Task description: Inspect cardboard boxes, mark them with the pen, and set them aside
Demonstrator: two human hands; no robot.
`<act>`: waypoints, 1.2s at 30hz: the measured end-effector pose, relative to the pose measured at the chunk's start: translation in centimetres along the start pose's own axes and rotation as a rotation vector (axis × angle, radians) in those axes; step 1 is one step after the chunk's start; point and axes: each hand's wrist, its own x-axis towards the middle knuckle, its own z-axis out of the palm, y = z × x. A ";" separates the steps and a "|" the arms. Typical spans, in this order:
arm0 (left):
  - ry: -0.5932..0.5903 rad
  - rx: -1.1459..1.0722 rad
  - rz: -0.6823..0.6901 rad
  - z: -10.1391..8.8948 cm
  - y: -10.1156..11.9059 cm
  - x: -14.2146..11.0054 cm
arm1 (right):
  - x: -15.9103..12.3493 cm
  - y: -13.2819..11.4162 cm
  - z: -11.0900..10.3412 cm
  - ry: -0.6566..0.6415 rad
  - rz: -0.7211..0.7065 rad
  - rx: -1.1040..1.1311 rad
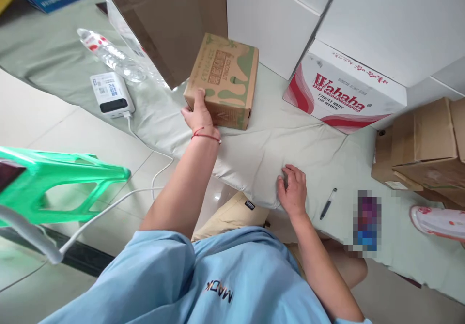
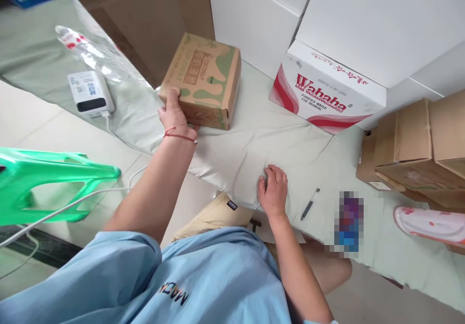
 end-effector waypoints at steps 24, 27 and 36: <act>-0.539 0.484 -0.023 -6.6 3.5 -12.2 | 10.8 3.2 -1.2 -0.029 0.470 1.112; -0.571 0.417 0.079 -6.5 4.4 -14.1 | 11.7 3.4 -1.2 0.005 0.516 1.161; -0.476 0.300 -0.056 -6.1 3.3 -12.7 | 8.7 2.6 -5.4 0.127 0.505 0.913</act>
